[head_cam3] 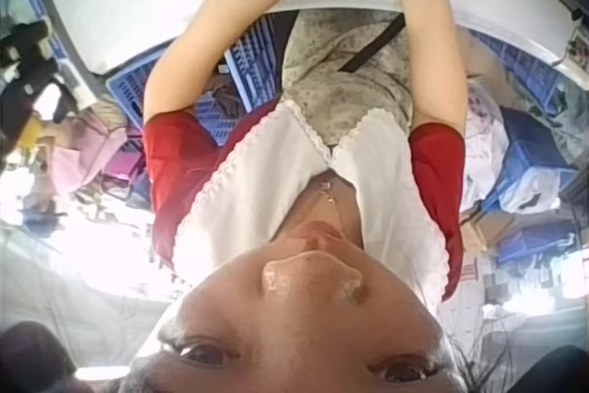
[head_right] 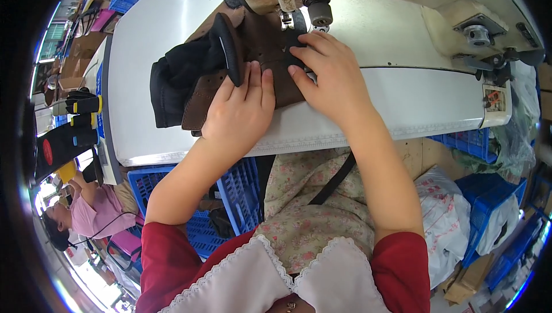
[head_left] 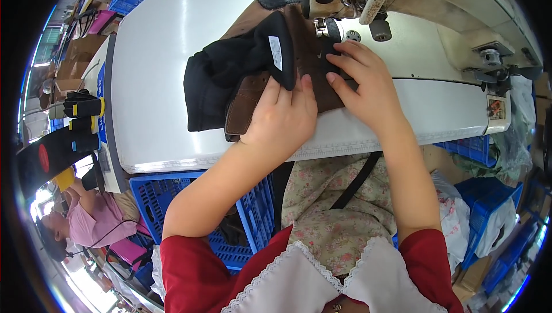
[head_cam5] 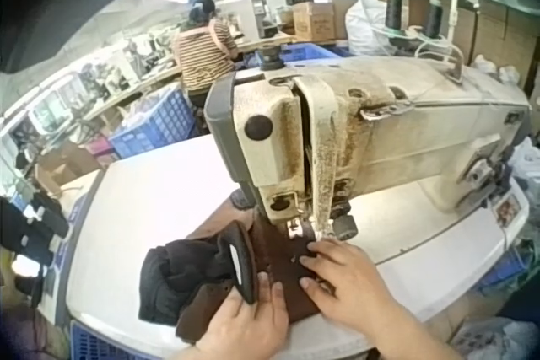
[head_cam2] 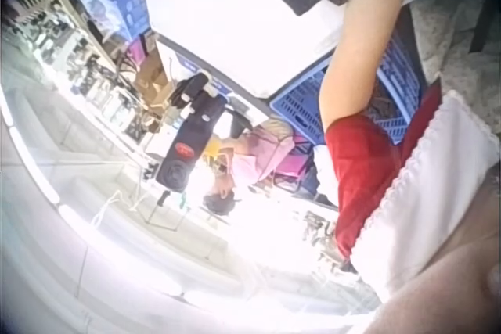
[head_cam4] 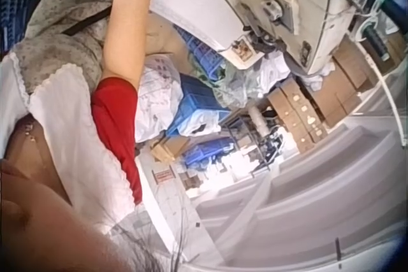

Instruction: Use a sewing machine to stitch leather footwear components and trim excess material with snips.

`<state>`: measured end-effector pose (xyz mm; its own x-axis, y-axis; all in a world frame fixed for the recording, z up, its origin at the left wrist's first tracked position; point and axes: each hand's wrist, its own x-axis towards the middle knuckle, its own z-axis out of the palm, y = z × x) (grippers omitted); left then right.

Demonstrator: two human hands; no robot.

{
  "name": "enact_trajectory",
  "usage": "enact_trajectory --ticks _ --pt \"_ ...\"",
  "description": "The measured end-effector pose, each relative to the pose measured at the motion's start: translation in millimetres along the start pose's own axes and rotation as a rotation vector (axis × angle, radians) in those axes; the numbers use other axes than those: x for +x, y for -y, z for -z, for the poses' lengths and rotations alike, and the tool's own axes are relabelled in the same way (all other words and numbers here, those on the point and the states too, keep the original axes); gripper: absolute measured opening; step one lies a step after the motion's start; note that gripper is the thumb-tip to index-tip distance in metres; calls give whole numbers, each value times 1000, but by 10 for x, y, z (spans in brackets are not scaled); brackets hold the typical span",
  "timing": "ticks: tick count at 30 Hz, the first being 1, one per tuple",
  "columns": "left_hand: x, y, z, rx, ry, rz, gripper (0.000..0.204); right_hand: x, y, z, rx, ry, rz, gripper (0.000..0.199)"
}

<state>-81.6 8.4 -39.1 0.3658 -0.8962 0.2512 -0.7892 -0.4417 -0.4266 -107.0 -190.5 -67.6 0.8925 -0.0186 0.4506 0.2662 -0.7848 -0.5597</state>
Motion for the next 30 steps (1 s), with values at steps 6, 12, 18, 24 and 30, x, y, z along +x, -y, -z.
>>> enact_trajectory --ticks 6,12,18,24,30 --pt "28 -13 18 13 12 -10 39 -6 -5 -1 -44 -1 13 25" --pt "91 -16 28 -18 39 -18 40 47 -66 4 -58 -25 62 25" --pt "119 -6 -48 -31 42 6 41 122 -103 -1 -54 -38 103 24" --pt "146 -17 -55 -40 44 21 41 145 -137 31 12 -26 41 22" --pt "137 -48 -95 -44 25 35 40 181 -200 55 20 18 64 21"
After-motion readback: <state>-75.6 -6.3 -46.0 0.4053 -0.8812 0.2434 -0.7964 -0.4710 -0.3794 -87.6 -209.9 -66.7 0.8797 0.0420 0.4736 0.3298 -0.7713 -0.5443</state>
